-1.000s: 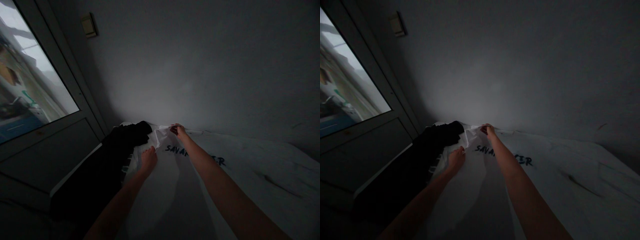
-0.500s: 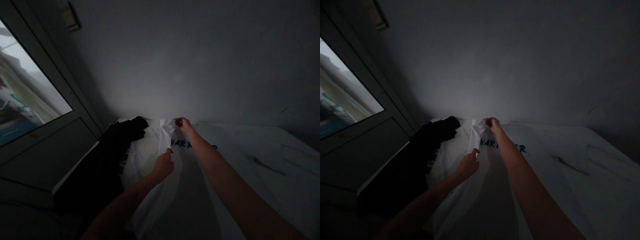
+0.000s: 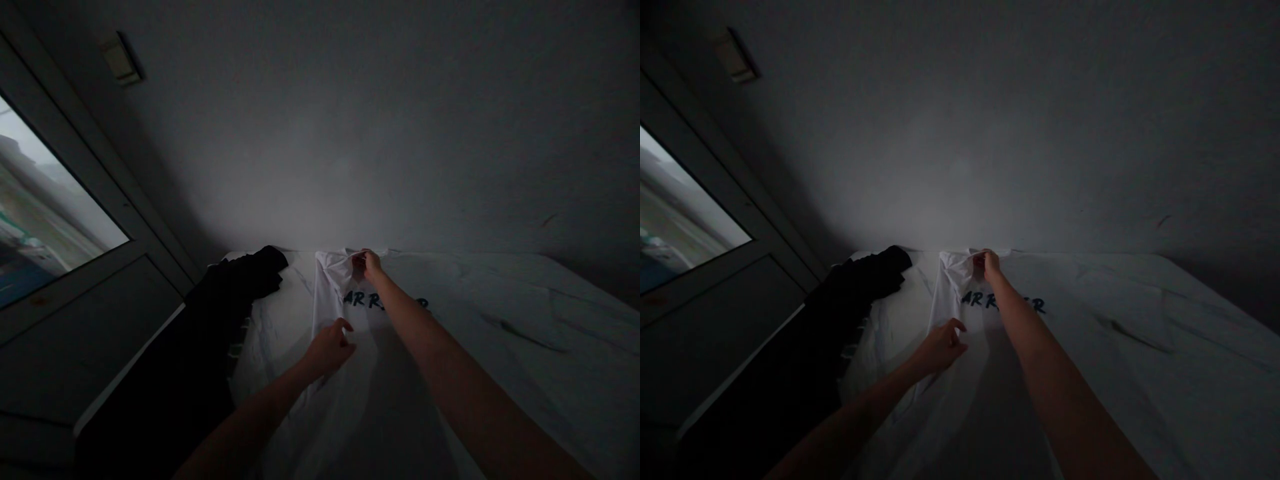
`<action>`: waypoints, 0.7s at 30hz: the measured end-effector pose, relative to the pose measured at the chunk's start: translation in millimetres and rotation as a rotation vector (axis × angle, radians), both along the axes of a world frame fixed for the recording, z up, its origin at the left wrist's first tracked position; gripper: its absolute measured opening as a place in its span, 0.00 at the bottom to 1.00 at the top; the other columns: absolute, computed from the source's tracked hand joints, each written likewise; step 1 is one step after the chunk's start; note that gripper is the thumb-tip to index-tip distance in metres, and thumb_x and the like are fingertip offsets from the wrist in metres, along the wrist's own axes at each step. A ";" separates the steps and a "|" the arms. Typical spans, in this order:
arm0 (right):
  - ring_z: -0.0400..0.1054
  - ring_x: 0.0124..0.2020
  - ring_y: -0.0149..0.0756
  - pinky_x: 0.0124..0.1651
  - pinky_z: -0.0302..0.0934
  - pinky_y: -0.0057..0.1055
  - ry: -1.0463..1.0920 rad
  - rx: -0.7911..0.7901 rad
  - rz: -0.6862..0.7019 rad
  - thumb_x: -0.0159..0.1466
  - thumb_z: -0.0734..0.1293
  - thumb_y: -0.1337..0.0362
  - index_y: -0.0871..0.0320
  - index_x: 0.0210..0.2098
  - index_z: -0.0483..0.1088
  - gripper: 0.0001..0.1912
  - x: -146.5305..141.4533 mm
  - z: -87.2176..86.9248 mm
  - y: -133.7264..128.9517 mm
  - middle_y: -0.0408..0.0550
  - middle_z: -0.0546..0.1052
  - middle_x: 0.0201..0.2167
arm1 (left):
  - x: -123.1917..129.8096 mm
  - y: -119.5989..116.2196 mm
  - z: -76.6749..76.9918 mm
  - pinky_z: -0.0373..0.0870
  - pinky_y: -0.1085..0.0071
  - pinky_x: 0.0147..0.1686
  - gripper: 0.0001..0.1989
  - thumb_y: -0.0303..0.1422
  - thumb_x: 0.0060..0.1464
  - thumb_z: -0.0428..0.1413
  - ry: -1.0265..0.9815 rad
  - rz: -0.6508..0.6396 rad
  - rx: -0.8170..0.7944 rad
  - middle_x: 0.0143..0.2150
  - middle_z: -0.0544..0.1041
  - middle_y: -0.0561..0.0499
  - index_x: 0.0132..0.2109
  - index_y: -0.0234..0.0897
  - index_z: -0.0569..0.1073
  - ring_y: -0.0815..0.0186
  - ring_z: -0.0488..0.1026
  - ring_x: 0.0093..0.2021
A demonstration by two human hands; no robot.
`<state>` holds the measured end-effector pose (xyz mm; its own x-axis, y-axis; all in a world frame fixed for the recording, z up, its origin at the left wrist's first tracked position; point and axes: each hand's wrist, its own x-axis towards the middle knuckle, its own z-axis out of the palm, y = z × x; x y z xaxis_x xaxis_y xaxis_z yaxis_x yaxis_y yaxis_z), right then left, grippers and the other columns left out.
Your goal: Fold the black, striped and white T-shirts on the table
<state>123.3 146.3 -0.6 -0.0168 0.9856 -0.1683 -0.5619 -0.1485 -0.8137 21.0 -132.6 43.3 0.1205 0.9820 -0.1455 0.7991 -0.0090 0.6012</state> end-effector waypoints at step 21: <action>0.57 0.18 0.28 0.25 0.59 0.26 0.131 0.191 -0.170 0.56 0.60 0.56 0.53 0.19 0.52 0.14 8.3 -24.1 0.6 0.36 0.59 0.15 | -47.2 210.2 -56.0 0.55 0.60 0.67 0.23 0.33 0.64 0.46 0.502 0.222 0.492 0.69 0.62 0.38 0.63 0.33 0.67 0.56 0.58 0.69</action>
<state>131.7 146.9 -24.7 0.1421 0.9898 0.0139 -0.6676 0.1062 -0.7369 -26.2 77.6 -12.7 -0.0536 0.9415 0.3328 0.9914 0.0105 0.1302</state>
